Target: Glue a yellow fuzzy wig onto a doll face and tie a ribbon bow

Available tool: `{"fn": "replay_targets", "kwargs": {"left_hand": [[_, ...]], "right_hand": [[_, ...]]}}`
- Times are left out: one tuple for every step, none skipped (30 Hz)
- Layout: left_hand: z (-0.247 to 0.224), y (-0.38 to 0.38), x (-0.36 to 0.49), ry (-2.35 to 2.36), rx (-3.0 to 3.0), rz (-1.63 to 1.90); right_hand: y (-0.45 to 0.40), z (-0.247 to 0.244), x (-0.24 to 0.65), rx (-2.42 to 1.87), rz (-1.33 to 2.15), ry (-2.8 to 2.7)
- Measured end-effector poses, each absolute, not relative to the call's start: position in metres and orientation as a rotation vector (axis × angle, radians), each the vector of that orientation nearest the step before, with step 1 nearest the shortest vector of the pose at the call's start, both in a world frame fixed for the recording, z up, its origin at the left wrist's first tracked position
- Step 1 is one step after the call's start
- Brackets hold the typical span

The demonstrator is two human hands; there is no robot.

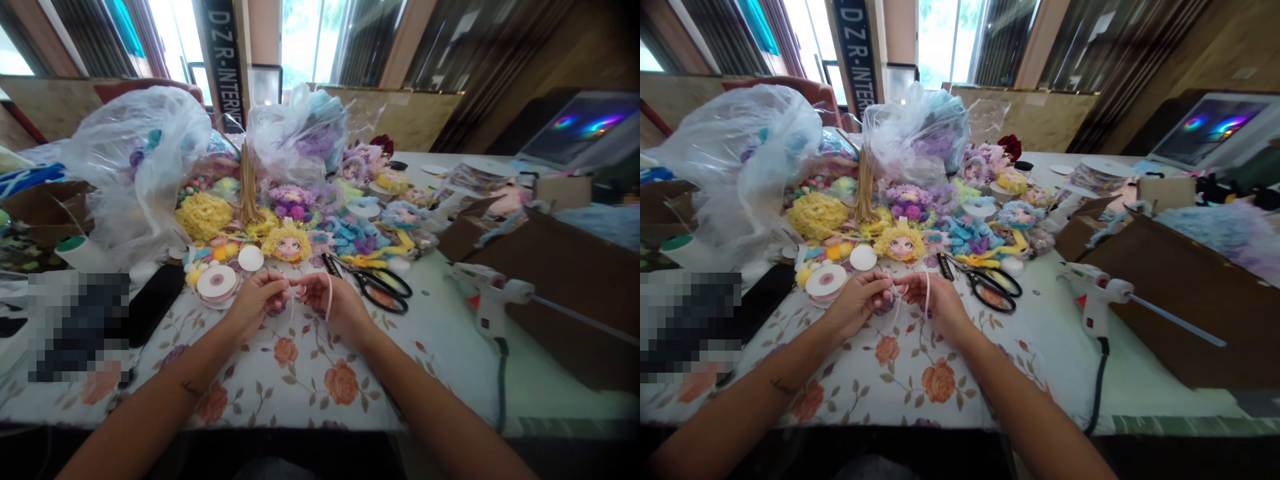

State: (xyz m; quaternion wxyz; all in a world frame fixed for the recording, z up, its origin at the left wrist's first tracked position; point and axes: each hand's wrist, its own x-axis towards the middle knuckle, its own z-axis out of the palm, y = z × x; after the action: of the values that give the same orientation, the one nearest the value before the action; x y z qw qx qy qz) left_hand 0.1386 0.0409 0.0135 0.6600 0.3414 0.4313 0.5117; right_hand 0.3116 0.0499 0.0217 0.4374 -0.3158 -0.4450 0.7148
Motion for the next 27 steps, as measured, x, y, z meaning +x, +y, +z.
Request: {"fn": "replay_targets", "kwargs": {"left_hand": [[0.014,0.041,0.139,0.971,0.759,1.170],[0.014,0.041,0.139,0.967,0.754,1.181],[0.014,0.041,0.140,0.965,0.756,1.190],[0.015,0.040,0.140,0.965,0.767,1.198],[0.014,0.040,0.141,0.968,0.785,1.205],[0.014,0.040,0.141,0.974,0.809,1.215],[0.014,0.040,0.142,0.984,0.837,1.233],[0.015,0.040,0.142,0.996,0.865,1.261],[0.015,0.040,0.142,1.011,0.893,1.296],[0.016,0.040,0.141,1.026,0.919,1.338],[0.017,0.040,0.141,1.043,0.942,1.383],[0.018,0.040,0.141,1.061,0.963,1.427],[0.019,0.040,0.141,1.078,0.982,1.464],[0.020,0.040,0.141,1.093,1.000,1.496],[0.021,0.040,0.141,1.104,1.015,1.521],[0.022,0.040,0.141,1.109,1.025,1.539],[0.022,0.040,0.141,1.105,1.027,1.550],[0.023,0.040,0.141,1.091,1.015,1.557],[0.023,0.040,0.140,1.066,0.988,1.558],[0.023,0.041,0.140,1.032,0.947,1.555],[0.024,0.042,0.139,0.993,0.895,1.549],[0.025,0.043,0.138,0.952,0.836,1.542],[0.026,0.044,0.136,0.912,0.772,1.533],[0.027,0.046,0.135,0.877,0.707,1.520],[0.028,0.047,0.133,0.846,0.641,1.504],[0.030,0.048,0.131,0.821,0.576,1.489],[0.031,0.049,0.130,0.799,0.518,1.473]], "right_hand": [[0.050,0.023,0.312,-0.770,1.799,-1.092],[0.050,0.025,0.313,-0.766,1.812,-1.081],[0.050,0.026,0.314,-0.775,1.815,-1.075],[0.050,0.028,0.314,-0.793,1.810,-1.070],[0.050,0.029,0.315,-0.810,1.799,-1.062],[0.050,0.029,0.315,-0.822,1.790,-1.055],[0.050,0.030,0.315,-0.832,1.782,-1.050],[0.049,0.030,0.315,-0.841,1.769,-1.049],[0.049,0.031,0.316,-0.854,1.750,-1.052],[0.049,0.031,0.316,-0.870,1.722,-1.056],[0.049,0.032,0.316,-0.885,1.687,-1.063],[0.049,0.032,0.316,-0.898,1.652,-1.072],[0.049,0.033,0.317,-0.909,1.627,-1.086],[0.049,0.034,0.317,-0.920,1.626,-1.110],[0.049,0.034,0.318,-0.933,1.645,-1.141],[0.049,0.034,0.319,-0.950,1.677,-1.175],[0.049,0.034,0.320,-0.968,1.715,-1.203],[0.050,0.033,0.321,-0.985,1.756,-1.221],[0.050,0.032,0.322,-0.998,1.792,-1.224],[0.051,0.031,0.323,-1.004,1.824,-1.216],[0.052,0.030,0.325,-1.003,1.855,-1.200],[0.054,0.029,0.326,-0.998,1.886,-1.186],[0.054,0.029,0.327,-0.992,1.914,-1.178],[0.055,0.030,0.328,-0.986,1.935,-1.179],[0.055,0.031,0.329,-0.987,1.951,-1.201],[0.055,0.032,0.330,-0.994,1.967,-1.247],[0.054,0.034,0.330,-1.006,1.984,-1.317]]}}
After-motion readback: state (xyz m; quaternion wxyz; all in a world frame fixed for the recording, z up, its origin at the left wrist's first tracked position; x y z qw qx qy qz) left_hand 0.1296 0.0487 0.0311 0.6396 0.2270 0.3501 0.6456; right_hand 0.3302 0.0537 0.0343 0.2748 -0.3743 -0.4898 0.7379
